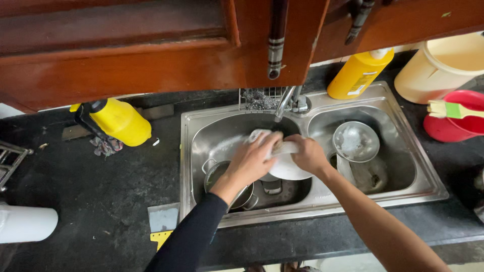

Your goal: The person scrubs various kitchen items in a double-basin stainless steel sink using a soapy sponge. They wash a metal bowl, a white ceramic bowl, a wooden spoon, a metal whisk, and a large pot, rinsing each item under running water and placing them in the adjacent basin.

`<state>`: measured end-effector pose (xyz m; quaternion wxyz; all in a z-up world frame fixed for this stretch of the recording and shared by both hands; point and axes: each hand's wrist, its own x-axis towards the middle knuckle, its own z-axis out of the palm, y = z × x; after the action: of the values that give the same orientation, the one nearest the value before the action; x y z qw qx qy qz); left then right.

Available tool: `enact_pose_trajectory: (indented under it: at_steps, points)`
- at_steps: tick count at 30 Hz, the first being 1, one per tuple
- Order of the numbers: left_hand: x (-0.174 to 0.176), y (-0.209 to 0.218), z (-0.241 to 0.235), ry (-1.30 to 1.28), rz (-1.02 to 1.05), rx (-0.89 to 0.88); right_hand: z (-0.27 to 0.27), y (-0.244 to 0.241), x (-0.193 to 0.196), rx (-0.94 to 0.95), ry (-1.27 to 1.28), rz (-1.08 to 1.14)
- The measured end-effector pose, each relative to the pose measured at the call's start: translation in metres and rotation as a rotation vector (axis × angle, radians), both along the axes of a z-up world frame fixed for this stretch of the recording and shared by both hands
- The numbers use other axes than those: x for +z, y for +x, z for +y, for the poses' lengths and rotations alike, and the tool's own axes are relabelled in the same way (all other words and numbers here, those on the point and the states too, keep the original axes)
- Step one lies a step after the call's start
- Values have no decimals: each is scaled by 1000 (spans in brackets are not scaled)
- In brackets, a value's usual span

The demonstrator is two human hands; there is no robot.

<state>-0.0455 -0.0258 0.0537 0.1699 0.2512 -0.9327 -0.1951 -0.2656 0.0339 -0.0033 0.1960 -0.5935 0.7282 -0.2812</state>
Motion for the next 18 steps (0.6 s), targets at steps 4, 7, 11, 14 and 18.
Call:
enact_pose_trajectory:
  at_steps: [4, 7, 11, 14, 18]
  points:
    - [11, -19, 3, -109, -116, 21, 1, 14, -1, 113, -134, -194]
    - [-15, -13, -4, -19, -42, 344, -5, 13, -20, -68, -189, -660]
    - [-90, -32, 8, 441, 137, 994, 13, 36, -52, -429, -191, -1564]
    - [-138, -46, 33, 709, 718, 884, 32, 68, -76, -476, -119, -1740]
    - [-127, -16, 22, 744, 153, 722, 47, 22, -97, -461, 215, -1168]
